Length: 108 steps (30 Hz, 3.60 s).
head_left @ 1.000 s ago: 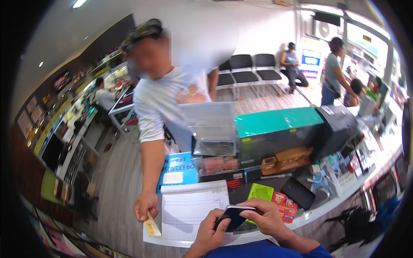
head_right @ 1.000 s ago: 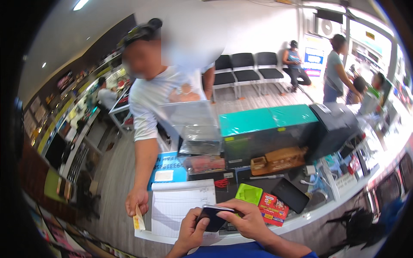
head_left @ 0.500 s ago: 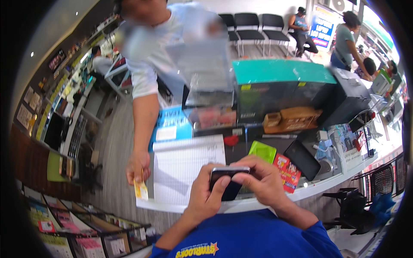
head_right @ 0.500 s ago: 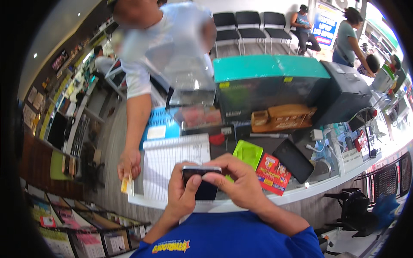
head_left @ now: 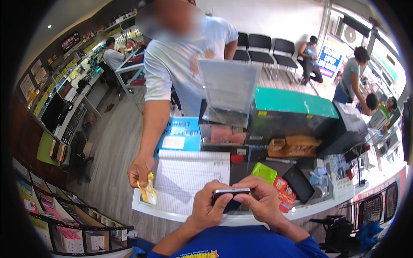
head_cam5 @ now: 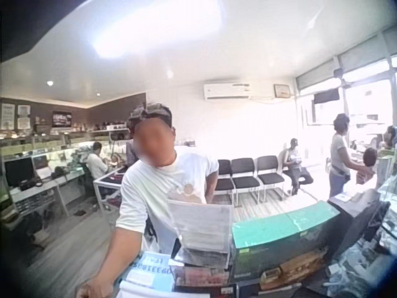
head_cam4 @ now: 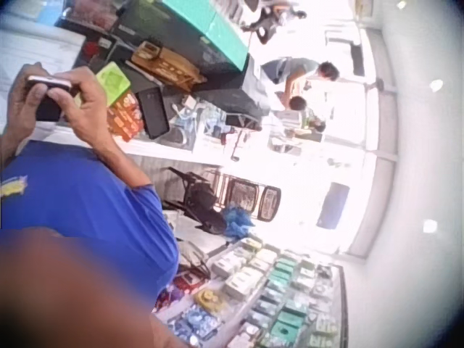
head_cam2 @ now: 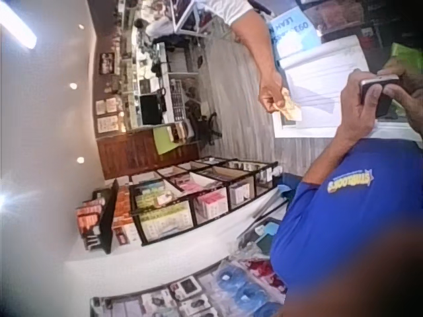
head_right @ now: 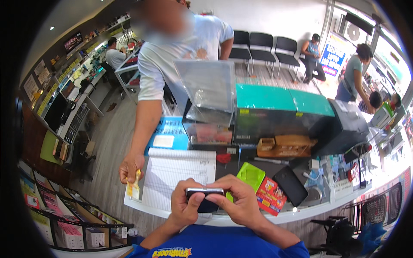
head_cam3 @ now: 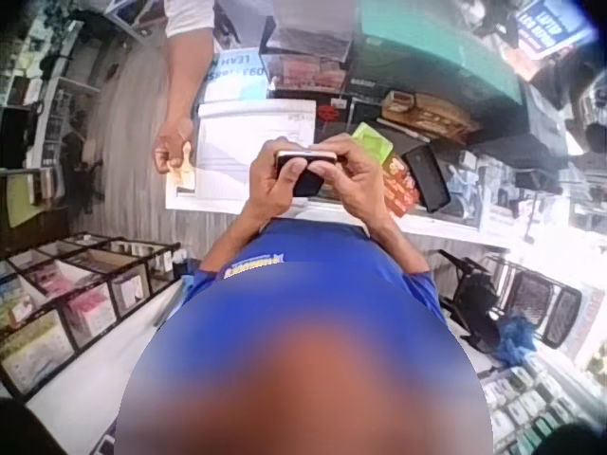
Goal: The person disassembles a Samsung smartphone, removes the battery and SIM card, and then reassembles the device. The person then places the phone into a blue plastic bag.
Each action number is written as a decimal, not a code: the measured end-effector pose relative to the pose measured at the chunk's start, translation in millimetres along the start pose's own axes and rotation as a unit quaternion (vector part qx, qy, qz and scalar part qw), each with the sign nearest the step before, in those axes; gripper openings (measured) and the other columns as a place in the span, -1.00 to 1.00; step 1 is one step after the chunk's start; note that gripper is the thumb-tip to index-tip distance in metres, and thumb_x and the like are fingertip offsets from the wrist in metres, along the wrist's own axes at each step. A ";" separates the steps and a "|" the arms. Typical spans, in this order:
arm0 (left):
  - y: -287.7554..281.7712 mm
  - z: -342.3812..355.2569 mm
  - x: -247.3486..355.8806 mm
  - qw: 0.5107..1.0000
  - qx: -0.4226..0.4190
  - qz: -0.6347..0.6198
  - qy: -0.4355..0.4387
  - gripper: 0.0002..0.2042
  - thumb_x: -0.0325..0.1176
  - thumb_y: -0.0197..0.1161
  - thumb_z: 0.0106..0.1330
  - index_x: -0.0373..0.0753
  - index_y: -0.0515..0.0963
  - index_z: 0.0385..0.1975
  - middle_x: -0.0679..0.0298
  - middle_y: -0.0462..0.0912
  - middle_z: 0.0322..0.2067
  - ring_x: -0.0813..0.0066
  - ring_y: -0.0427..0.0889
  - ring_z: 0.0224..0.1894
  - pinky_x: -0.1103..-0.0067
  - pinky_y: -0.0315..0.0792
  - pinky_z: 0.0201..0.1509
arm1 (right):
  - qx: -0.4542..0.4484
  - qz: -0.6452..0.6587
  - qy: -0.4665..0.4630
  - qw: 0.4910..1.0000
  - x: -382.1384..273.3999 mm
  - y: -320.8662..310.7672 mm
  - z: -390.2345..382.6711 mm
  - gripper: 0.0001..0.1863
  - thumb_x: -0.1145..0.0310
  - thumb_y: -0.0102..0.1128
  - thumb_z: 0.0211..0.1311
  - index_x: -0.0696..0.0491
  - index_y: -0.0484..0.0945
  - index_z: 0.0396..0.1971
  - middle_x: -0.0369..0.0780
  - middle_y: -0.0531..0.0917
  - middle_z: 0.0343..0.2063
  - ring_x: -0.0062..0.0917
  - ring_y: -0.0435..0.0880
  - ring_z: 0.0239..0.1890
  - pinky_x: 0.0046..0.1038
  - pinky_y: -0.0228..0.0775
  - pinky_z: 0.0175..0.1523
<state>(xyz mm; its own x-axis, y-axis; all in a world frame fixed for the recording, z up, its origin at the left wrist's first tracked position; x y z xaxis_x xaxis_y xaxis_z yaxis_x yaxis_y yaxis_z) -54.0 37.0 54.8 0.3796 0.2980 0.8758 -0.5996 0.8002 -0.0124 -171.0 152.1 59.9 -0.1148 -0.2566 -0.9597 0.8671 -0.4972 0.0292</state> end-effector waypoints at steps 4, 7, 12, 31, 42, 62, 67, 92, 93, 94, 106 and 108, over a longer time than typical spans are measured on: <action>1.8 -2.6 -8.9 0.999 0.022 -0.025 -0.022 -0.86 -0.36 0.25 0.49 -0.29 0.53 -0.13 0.28 0.57 -0.38 0.61 0.52 -0.35 0.63 0.42 -0.25 | 0.024 0.060 0.039 0.997 12.1 3.8 1.8 -0.81 0.49 0.37 0.33 0.19 0.59 -0.14 -0.17 0.66 -0.15 -0.55 0.63 -0.08 -0.51 0.44 0.09; 5.2 -3.8 -18.3 0.998 0.017 -0.031 -0.043 -0.82 -0.34 0.20 0.52 -0.29 0.49 -0.05 0.24 0.51 -0.26 0.54 0.51 -0.23 0.59 0.42 -0.11 | 0.049 0.077 0.061 0.994 19.3 4.1 0.7 -0.82 0.49 0.36 0.35 0.18 0.60 -0.12 -0.26 0.65 -0.19 -0.67 0.62 -0.13 -0.59 0.44 0.00; 12.8 -9.0 -31.4 0.995 0.015 -0.071 -0.068 -0.81 -0.30 0.11 0.58 -0.29 0.37 -0.05 0.22 0.46 -0.19 0.55 0.46 -0.18 0.60 0.39 -0.02 | 0.074 0.113 0.130 0.982 37.7 6.5 -5.8 -0.80 0.40 0.34 0.41 0.15 0.54 -0.12 -0.37 0.64 -0.30 -0.78 0.55 -0.24 -0.65 0.42 -0.10; 7.0 -4.6 -45.3 0.979 0.016 -0.143 -0.141 -0.83 -0.29 0.02 0.62 -0.28 0.39 -0.12 0.29 0.43 -0.19 0.62 0.39 -0.15 0.63 0.31 0.06 | 0.061 -0.047 0.093 0.993 39.2 12.8 2.6 -0.75 0.30 0.33 0.42 0.12 0.51 -0.11 -0.37 0.59 -0.27 -0.79 0.49 -0.25 -0.64 0.40 -0.12; -7.7 -5.5 -44.4 0.963 0.043 -0.212 -0.161 -0.82 -0.27 0.16 0.57 -0.25 0.41 -0.18 0.37 0.44 -0.30 0.70 0.37 -0.22 0.68 0.33 -0.06 | 0.045 -0.047 0.151 0.986 33.2 21.3 3.3 -0.66 0.21 0.24 0.49 0.14 0.44 0.03 -0.31 0.60 -0.23 -0.76 0.54 -0.19 -0.61 0.46 -0.09; -12.2 -8.7 -68.6 0.897 0.098 -0.326 -0.283 -0.80 -0.25 0.23 0.54 -0.17 0.39 -0.27 0.45 0.49 -0.36 0.77 0.39 -0.29 0.73 0.35 -0.17 | 0.041 -0.083 0.158 0.983 49.1 22.7 14.7 -0.65 0.16 0.35 0.40 0.14 0.52 -0.13 -0.30 0.64 -0.35 -0.71 0.57 -0.30 -0.56 0.46 -0.17; -4.1 -8.3 -67.8 0.892 0.123 -0.322 -0.293 -0.82 -0.27 0.25 0.53 -0.17 0.42 -0.26 0.46 0.50 -0.38 0.79 0.39 -0.34 0.74 0.37 -0.25 | 0.080 -0.064 0.139 0.985 53.4 22.5 12.3 -0.67 0.19 0.41 0.36 0.13 0.53 -0.19 -0.35 0.61 -0.38 -0.74 0.54 -0.33 -0.59 0.42 -0.22; 3.6 -20.9 -53.1 0.874 0.090 -0.356 -0.319 -0.83 -0.29 0.19 0.56 -0.24 0.53 -0.04 0.39 0.62 -0.20 0.71 0.54 -0.18 0.71 0.44 -0.03 | 0.125 0.052 0.055 0.989 41.8 17.1 8.6 -0.70 0.25 0.41 0.35 0.10 0.48 -0.23 -0.36 0.57 -0.40 -0.78 0.51 -0.36 -0.61 0.39 -0.25; 3.5 -21.1 -53.7 0.878 0.087 -0.352 -0.313 -0.82 -0.28 0.20 0.55 -0.24 0.53 -0.04 0.38 0.62 -0.20 0.71 0.54 -0.18 0.71 0.44 -0.03 | 0.123 0.039 0.059 0.990 40.4 16.9 8.6 -0.70 0.25 0.41 0.35 0.11 0.48 -0.22 -0.34 0.58 -0.40 -0.75 0.53 -0.35 -0.59 0.41 -0.24; 3.5 -22.8 -55.9 0.875 0.089 -0.342 -0.330 -0.82 -0.28 0.20 0.55 -0.25 0.53 -0.04 0.38 0.62 -0.20 0.70 0.55 -0.18 0.70 0.44 -0.03 | 0.123 0.027 0.062 0.990 38.9 17.0 8.8 -0.69 0.24 0.41 0.34 0.12 0.48 -0.22 -0.32 0.59 -0.40 -0.73 0.54 -0.35 -0.58 0.42 -0.24; 4.8 4.3 -7.8 0.946 0.047 -0.251 -0.199 -0.85 -0.31 0.22 0.53 -0.23 0.48 -0.23 0.39 0.56 -0.30 0.72 0.48 -0.22 0.69 0.37 -0.02 | 0.176 -0.054 -0.050 0.982 -5.6 16.4 -1.0 -0.72 0.24 0.38 0.36 0.11 0.54 -0.18 -0.26 0.63 -0.41 -0.65 0.57 -0.35 -0.51 0.45 -0.20; 4.6 13.0 2.3 0.961 -0.007 -0.203 -0.185 -0.82 -0.31 0.23 0.52 -0.26 0.53 -0.05 0.37 0.57 -0.19 0.68 0.51 -0.09 0.67 0.38 0.09 | 0.199 -0.009 -0.071 0.977 -13.5 13.4 1.0 -0.75 0.30 0.39 0.35 0.10 0.53 -0.17 -0.31 0.61 -0.35 -0.69 0.57 -0.30 -0.56 0.45 -0.17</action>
<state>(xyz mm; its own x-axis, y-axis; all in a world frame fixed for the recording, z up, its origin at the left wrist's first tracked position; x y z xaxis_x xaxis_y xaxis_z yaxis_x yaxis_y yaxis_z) -65.0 34.6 63.0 0.3022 -0.2444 0.9214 -0.4440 0.8192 0.3630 -158.3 148.0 73.6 -0.2196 -0.3436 -0.9131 0.6105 -0.7784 0.1461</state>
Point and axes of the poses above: each hand's wrist, its own z-axis towards the middle knuckle, its own y-axis out of the palm, x = y × z, the point moved 6 cm from there along z, towards the middle knuckle
